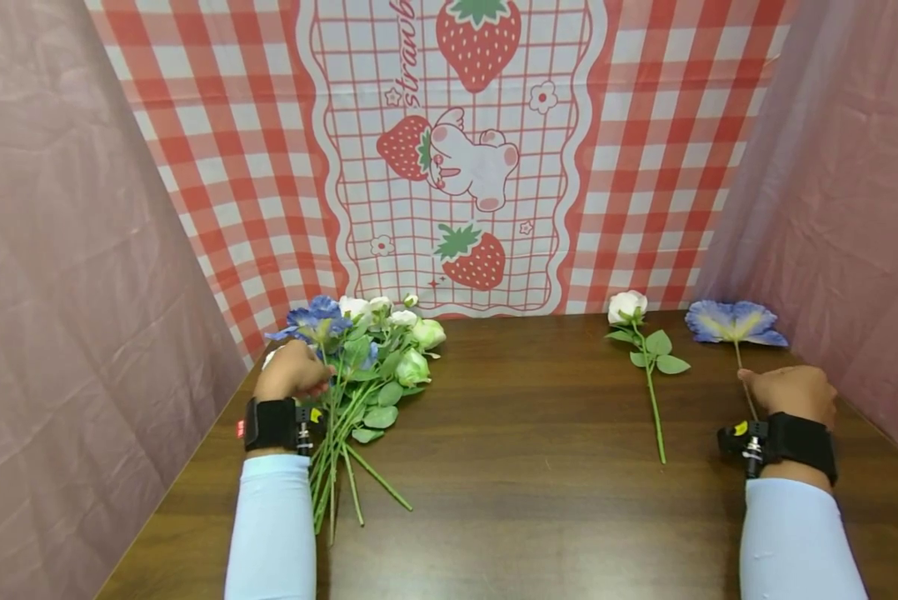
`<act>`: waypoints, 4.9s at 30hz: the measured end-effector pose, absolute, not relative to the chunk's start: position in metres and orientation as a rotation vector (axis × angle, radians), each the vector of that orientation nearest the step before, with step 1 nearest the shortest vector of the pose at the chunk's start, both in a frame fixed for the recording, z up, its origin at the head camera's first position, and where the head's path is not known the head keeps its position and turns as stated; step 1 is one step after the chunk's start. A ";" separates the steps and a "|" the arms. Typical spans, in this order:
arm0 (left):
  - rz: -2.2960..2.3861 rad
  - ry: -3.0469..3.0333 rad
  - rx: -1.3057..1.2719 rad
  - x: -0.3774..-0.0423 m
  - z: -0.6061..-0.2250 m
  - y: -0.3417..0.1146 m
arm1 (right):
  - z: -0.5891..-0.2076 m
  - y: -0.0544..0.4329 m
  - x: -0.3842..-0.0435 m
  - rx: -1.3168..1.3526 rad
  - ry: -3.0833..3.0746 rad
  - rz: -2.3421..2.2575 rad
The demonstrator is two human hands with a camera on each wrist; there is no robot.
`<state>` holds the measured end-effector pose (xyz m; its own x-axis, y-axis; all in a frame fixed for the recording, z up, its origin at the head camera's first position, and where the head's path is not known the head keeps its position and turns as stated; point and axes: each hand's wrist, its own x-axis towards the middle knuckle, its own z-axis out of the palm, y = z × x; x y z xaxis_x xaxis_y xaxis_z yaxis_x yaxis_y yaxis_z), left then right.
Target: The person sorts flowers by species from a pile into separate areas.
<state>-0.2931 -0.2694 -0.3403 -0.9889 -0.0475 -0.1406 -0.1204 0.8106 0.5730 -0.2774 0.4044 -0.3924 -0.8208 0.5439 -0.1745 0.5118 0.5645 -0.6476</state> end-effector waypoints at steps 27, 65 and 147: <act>0.944 3.319 0.063 -0.262 -0.294 -0.242 | -0.342 0.365 -0.267 -0.464 -2.597 0.875; 1.309 3.389 0.462 -0.247 -0.276 -0.186 | -0.280 0.262 -0.244 0.025 -2.423 0.843; 1.756 3.129 1.142 -0.228 -0.306 -0.059 | -0.302 0.121 -0.211 0.786 -2.459 0.878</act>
